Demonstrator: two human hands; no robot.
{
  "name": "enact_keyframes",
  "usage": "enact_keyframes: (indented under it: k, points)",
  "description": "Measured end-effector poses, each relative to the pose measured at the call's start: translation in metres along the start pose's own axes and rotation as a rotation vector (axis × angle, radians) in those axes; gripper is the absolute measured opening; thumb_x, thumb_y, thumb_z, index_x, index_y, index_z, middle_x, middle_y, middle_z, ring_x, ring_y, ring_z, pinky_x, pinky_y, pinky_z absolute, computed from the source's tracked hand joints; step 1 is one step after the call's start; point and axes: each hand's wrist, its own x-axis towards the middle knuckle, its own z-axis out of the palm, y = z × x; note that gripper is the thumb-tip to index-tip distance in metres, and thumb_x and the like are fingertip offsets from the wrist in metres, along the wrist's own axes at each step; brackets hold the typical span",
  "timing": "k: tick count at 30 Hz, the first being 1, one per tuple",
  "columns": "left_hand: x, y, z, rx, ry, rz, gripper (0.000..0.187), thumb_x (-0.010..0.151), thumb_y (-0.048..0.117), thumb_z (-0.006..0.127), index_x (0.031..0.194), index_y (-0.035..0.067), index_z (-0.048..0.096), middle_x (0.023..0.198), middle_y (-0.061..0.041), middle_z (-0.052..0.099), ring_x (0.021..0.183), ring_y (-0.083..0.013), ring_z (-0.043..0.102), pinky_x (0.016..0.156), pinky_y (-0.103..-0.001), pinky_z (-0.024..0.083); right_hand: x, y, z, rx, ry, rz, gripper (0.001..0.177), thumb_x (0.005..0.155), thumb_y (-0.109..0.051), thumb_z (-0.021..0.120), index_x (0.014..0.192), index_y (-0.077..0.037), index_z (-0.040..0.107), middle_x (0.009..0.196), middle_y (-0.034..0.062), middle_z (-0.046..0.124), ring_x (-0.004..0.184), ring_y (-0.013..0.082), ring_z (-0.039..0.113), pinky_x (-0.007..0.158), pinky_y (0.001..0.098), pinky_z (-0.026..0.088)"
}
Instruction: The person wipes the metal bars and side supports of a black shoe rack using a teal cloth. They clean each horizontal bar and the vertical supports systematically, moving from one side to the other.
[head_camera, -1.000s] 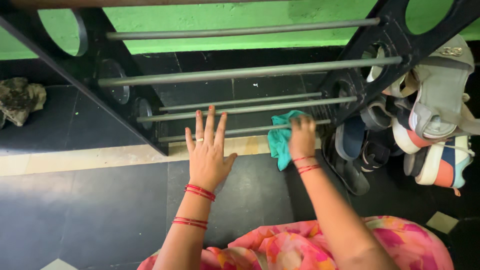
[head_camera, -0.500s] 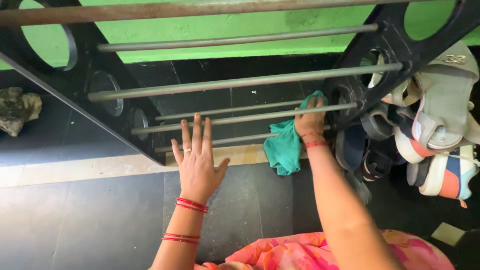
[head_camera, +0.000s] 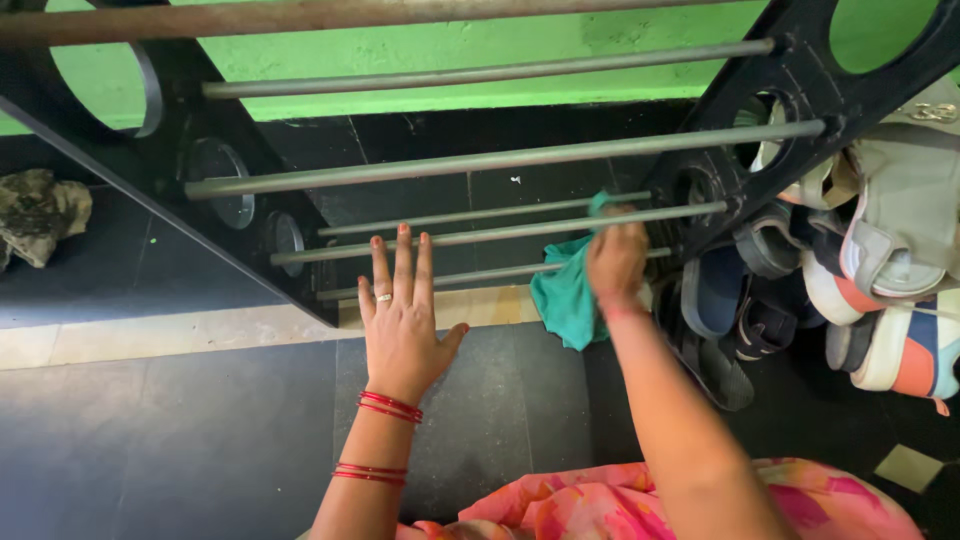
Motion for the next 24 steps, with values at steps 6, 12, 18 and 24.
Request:
enact_keyframes:
  k: [6, 12, 18, 24]
  points:
    - [-0.002, 0.003, -0.006, 0.057, 0.012, 0.003, 0.121, 0.063, 0.033, 0.093, 0.160, 0.017, 0.023, 0.169, -0.008, 0.015, 0.156, -0.0368, 0.005, 0.116, -0.069, 0.024, -0.057, -0.029, -0.038, 0.054, -0.097, -0.069, 0.042, 0.074, -0.011, 0.070, 0.114, 0.000, 0.065, 0.113, 0.0267, 0.061, 0.104, 0.0472, 0.058, 0.089, 0.0542, 0.047]
    - [-0.001, 0.010, -0.009, 0.069, -0.027, -0.015, 0.121, 0.060, 0.034, 0.094, 0.159, 0.024, 0.025, 0.166, -0.011, 0.016, 0.154, -0.0408, 0.004, 0.112, -0.070, 0.026, -0.090, 0.046, -0.015, -0.171, -0.190, 0.397, 0.025, 0.089, -0.014, 0.065, 0.111, -0.001, 0.065, 0.113, 0.0222, 0.063, 0.107, 0.0433, 0.060, 0.094, 0.0522, 0.050]
    - [-0.003, 0.010, -0.008, 0.014, 0.017, 0.005, 0.126, 0.054, 0.032, 0.096, 0.158, 0.022, 0.027, 0.166, -0.013, 0.020, 0.155, -0.0422, 0.006, 0.113, -0.067, 0.029, -0.093, 0.071, 0.022, -0.306, -0.259, 0.125, 0.042, 0.080, -0.029, 0.066, 0.110, 0.000, 0.074, 0.116, 0.0238, 0.070, 0.104, 0.0425, 0.068, 0.082, 0.0531, 0.051]
    - [-0.002, 0.011, -0.006, 0.000, 0.035, 0.006, 0.126, 0.052, 0.032, 0.097, 0.158, 0.020, 0.029, 0.165, -0.015, 0.021, 0.154, -0.0435, 0.007, 0.113, -0.067, 0.030, -0.058, 0.077, -0.022, -0.066, -0.467, 0.761, 0.037, 0.090, -0.037, 0.072, 0.094, -0.001, 0.074, 0.098, 0.0253, 0.072, 0.097, 0.0444, 0.069, 0.083, 0.0496, 0.053]
